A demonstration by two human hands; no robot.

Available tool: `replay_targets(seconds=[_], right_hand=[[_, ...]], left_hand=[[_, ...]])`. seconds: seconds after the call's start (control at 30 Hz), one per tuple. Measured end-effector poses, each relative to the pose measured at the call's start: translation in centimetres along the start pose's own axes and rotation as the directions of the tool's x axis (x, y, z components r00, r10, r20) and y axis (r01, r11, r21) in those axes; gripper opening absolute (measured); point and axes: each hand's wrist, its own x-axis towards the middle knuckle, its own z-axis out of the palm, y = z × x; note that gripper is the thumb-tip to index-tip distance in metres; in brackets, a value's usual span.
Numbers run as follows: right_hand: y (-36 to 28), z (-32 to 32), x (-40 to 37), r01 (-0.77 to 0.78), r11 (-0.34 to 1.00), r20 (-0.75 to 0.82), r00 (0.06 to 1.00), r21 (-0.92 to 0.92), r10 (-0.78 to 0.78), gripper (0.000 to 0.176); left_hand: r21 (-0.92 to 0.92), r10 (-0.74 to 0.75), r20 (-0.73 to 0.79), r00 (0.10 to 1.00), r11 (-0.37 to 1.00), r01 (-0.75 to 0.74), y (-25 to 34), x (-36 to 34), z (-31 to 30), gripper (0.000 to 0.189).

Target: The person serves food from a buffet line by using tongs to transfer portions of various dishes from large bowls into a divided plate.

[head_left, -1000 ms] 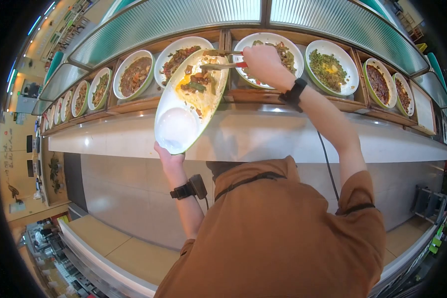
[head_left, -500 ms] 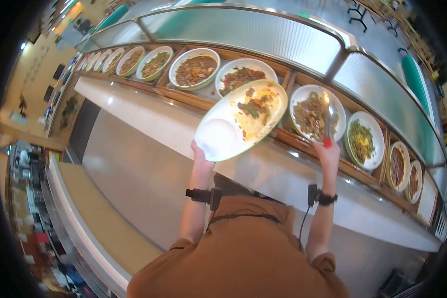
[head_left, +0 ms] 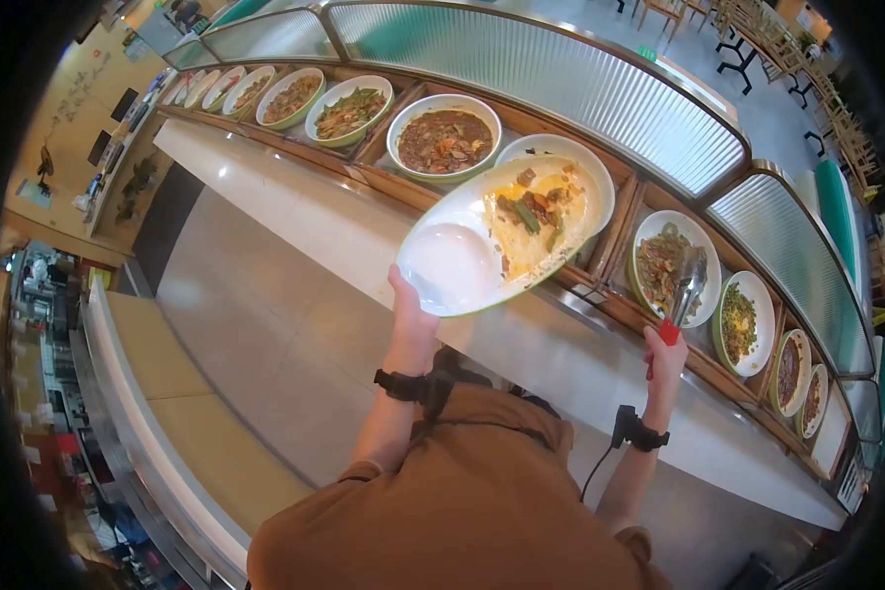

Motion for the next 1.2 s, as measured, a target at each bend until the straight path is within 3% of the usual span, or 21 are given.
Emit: replay_targets(seconds=[0.13, 0.23, 0.33, 0.53, 0.63, 0.83, 0.93, 1.03, 1.07, 1.13, 1.2], right_hand=[[-1.9, 4.4, -1.1, 0.026, 0.999, 0.035, 0.999, -0.021, -0.025, 0.034], [-3.1, 8.5, -1.6, 0.047, 0.998, 0.065, 0.997, -0.030, -0.045, 0.030], [-4.5, 12.5, -1.9, 0.071, 0.997, 0.092, 0.993, -0.029, -0.068, 0.022], [-6.5, 17.6, -3.5, 0.145, 0.989, 0.033, 0.989, -0.036, -0.144, 0.022], [-6.2, 18.5, -3.9, 0.103, 0.994, 0.034, 0.994, -0.039, -0.102, 0.023], [-6.7, 18.6, -4.1, 0.084, 0.992, 0.014, 0.996, -0.090, -0.083, 0.021], [-7.8, 18.5, -3.7, 0.041, 0.992, 0.034, 0.999, -0.122, -0.037, 0.021], [-9.0, 17.8, -2.2, 0.006, 0.975, 0.085, 0.996, -0.221, 0.014, 0.022], [-10.0, 17.2, -2.0, -0.022, 0.944, 0.043, 0.998, -0.329, 0.038, 0.020], [-9.4, 15.1, 1.2, 0.055, 0.898, 0.148, 0.989, -0.436, 0.011, 0.025], [-11.0, 14.0, 2.7, 0.313, 0.548, 0.208, 0.947, -0.776, -0.246, 0.032]], left_hand=[[0.024, 0.045, -0.080, 0.996, 0.999, -0.043, 4.5, 3.3, -2.0, 0.061], [0.056, 0.141, -0.004, 0.990, 0.988, -0.141, 7.2, 5.4, -4.4, 0.061], [0.060, 0.123, -0.086, 0.989, 0.991, -0.118, 10.0, 8.1, -5.5, 0.062], [0.170, 0.147, 0.148, 0.978, 0.970, -0.172, 13.6, 7.5, -5.1, 0.063], [0.058, 0.013, 0.030, 0.999, 0.998, -0.015, 14.4, 10.0, -5.6, 0.059], [0.142, 0.040, 0.127, 0.991, 0.988, -0.058, 13.8, 11.6, -8.1, 0.060], [0.085, 0.014, 0.152, 0.988, 0.996, -0.027, 13.8, 12.9, -9.2, 0.059], [0.062, -0.061, 0.031, 0.998, 0.996, 0.059, 14.4, 14.1, -8.6, 0.059], [0.053, -0.086, 0.013, 0.996, 0.995, 0.085, 14.3, 13.7, -8.1, 0.058], [0.037, -0.125, -0.003, 0.992, 0.991, 0.125, 14.9, 13.5, -6.7, 0.057], [0.006, -0.159, -0.003, 0.987, 0.987, 0.160, 15.1, 14.2, -6.8, 0.053]])
